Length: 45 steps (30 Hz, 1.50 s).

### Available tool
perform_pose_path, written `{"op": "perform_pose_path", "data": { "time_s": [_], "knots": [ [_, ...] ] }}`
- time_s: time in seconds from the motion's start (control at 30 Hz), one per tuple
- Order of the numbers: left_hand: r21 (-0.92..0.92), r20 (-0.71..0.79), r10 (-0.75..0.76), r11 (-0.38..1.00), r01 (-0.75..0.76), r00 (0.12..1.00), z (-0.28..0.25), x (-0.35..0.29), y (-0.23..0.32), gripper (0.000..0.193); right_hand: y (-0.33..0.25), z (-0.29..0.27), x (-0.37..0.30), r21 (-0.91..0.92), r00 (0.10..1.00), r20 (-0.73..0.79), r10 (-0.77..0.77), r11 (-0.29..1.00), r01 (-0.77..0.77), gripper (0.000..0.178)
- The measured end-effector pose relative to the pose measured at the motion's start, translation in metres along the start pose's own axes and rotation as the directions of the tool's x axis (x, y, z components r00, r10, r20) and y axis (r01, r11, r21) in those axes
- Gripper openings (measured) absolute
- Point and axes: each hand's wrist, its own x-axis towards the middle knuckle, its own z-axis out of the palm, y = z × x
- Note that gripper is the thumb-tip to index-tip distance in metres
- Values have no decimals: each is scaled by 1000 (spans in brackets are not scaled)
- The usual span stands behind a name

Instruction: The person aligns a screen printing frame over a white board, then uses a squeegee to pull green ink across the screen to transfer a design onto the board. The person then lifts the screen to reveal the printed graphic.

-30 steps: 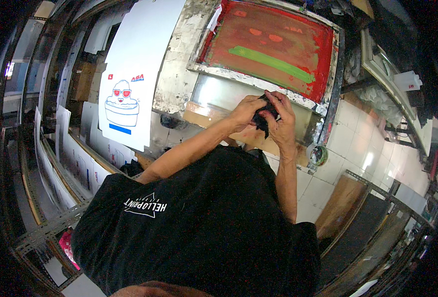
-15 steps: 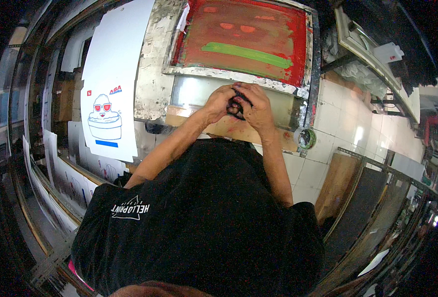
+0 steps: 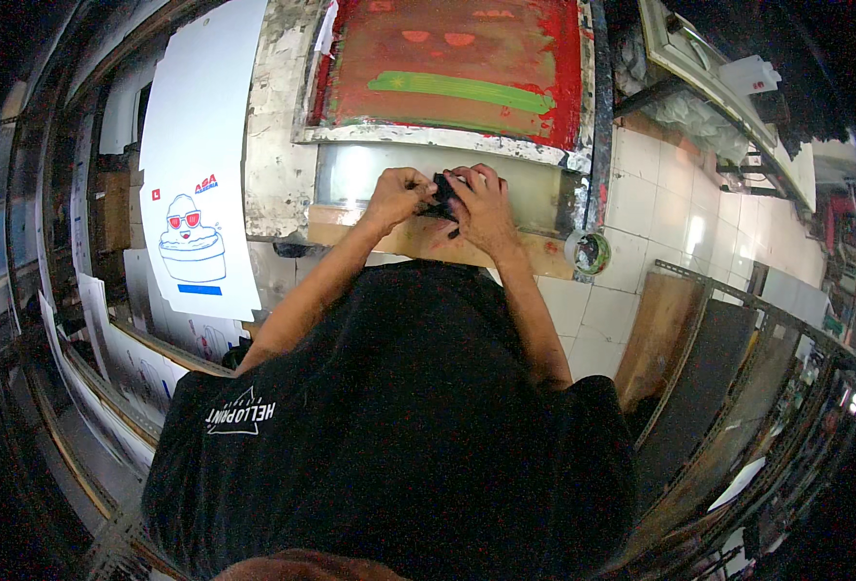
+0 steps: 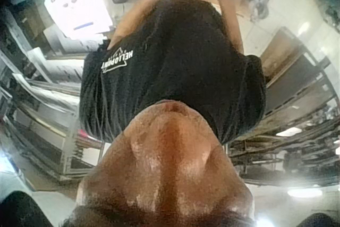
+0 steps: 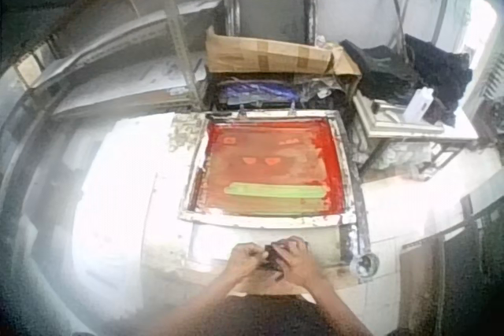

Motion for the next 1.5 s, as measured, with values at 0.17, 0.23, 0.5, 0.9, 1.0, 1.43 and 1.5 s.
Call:
{"op": "perform_pose_path", "data": {
  "time_s": [0.17,0.23,0.5,0.9,1.0,1.43,1.5],
  "knots": [
    [107,-169,122,989,-105,978,-8,11,-25,14,5,19,-14,-163,998,56,-31,986,40,34],
    [89,-155,140,988,-127,978,-8,13,-33,19,19,25,-15,-21,997,75,-25,999,27,33],
    [-558,378,-142,754,347,915,2,-1,12,39,-12,-6,17,416,997,-36,67,908,-46,39],
    [-418,319,-35,892,173,947,9,-3,37,15,-29,-23,13,443,981,-191,-40,888,122,50],
    [-475,426,-84,827,301,901,6,-5,43,16,-32,-32,8,444,986,-156,-57,887,122,46],
    [-403,364,-41,893,198,930,-11,-19,39,19,25,-70,-38,155,670,-650,359,925,-346,8],
    [-430,278,-43,888,164,960,-23,-21,31,24,33,-87,-52,113,623,-676,393,891,-439,11]
  ]
}}
